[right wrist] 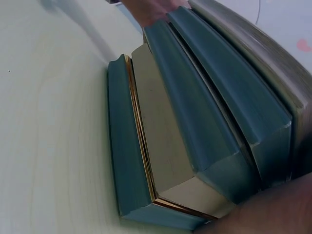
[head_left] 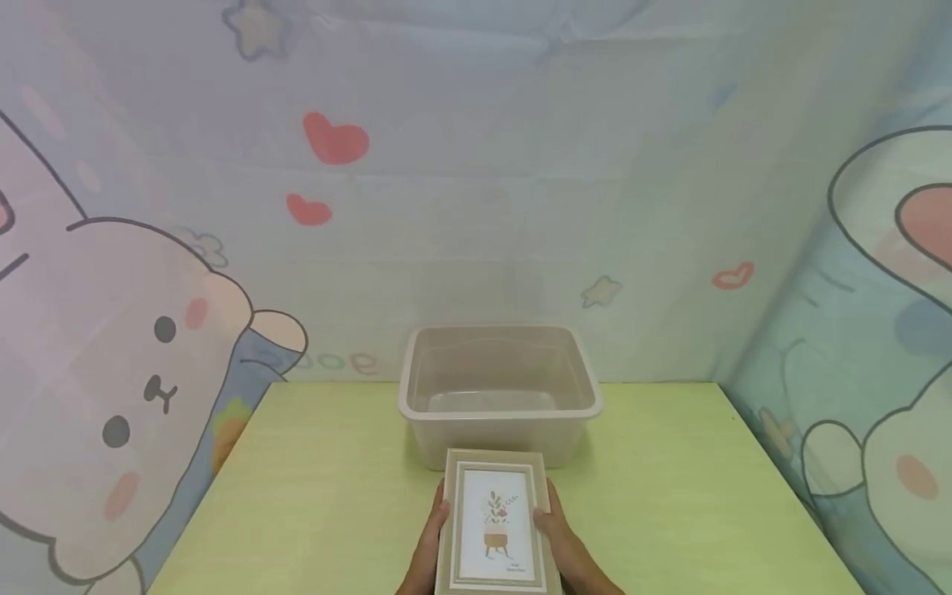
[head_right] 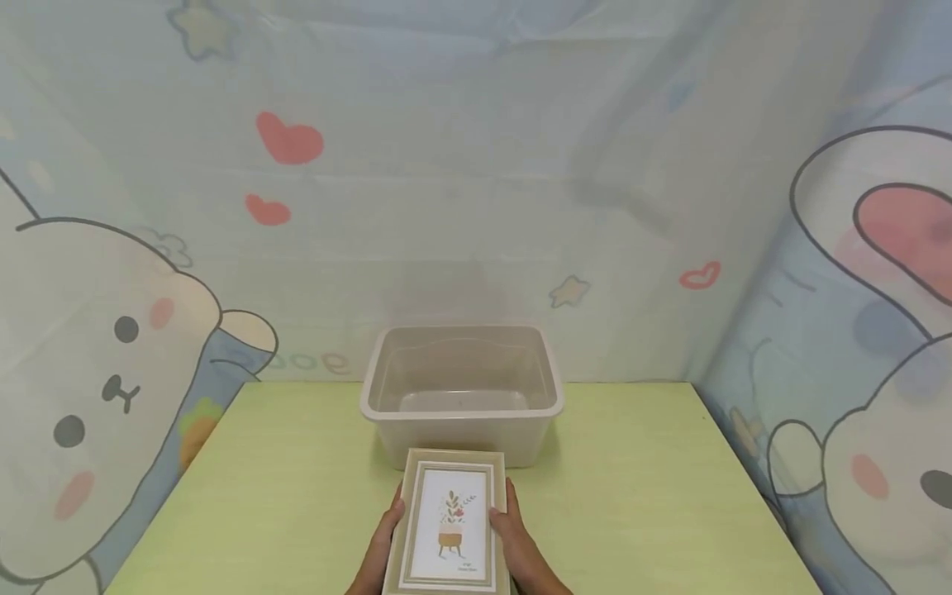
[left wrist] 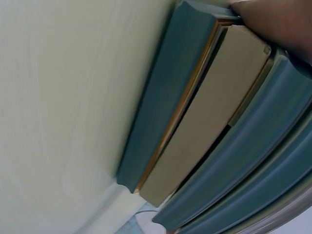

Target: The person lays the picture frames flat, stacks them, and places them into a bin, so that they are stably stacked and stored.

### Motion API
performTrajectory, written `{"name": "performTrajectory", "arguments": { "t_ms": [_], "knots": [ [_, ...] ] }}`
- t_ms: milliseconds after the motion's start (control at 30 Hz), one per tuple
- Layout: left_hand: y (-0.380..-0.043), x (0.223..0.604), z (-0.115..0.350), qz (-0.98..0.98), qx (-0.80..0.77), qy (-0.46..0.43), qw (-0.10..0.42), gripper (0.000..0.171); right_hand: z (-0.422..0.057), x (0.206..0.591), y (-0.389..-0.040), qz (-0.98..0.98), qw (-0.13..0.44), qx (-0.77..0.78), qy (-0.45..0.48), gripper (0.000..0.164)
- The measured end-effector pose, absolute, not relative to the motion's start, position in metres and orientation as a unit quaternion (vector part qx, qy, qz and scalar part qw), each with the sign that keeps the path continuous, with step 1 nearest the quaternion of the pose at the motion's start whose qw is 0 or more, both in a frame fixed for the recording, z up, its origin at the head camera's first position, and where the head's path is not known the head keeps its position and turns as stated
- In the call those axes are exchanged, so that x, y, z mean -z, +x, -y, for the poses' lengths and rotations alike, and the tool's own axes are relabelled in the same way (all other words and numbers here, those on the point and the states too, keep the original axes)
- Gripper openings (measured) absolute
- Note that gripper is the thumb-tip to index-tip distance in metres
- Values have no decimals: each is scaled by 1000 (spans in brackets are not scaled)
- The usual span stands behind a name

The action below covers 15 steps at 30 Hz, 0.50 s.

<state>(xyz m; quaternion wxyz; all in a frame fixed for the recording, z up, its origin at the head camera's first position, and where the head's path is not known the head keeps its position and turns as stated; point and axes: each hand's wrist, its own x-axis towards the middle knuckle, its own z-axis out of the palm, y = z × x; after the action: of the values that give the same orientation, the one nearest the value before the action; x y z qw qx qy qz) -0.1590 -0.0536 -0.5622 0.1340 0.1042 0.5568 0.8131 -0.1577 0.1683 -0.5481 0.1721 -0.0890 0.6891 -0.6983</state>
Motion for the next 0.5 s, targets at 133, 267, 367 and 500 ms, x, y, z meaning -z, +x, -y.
{"name": "performTrajectory", "arguments": {
  "t_ms": [133,267,367,500],
  "knots": [
    [-159,564,53,-560,-810,111,133,66,-170,548,-157,-686,180,698,-97,66],
    [-158,564,53,-563,-808,110,133,65,-170,549,-158,-685,188,697,-100,66],
    [-157,563,52,-559,-811,118,129,65,-171,551,-159,-682,191,699,-102,64],
    [-152,553,52,-535,-825,111,141,62,-174,561,-163,-659,205,713,-122,66]
  ]
}}
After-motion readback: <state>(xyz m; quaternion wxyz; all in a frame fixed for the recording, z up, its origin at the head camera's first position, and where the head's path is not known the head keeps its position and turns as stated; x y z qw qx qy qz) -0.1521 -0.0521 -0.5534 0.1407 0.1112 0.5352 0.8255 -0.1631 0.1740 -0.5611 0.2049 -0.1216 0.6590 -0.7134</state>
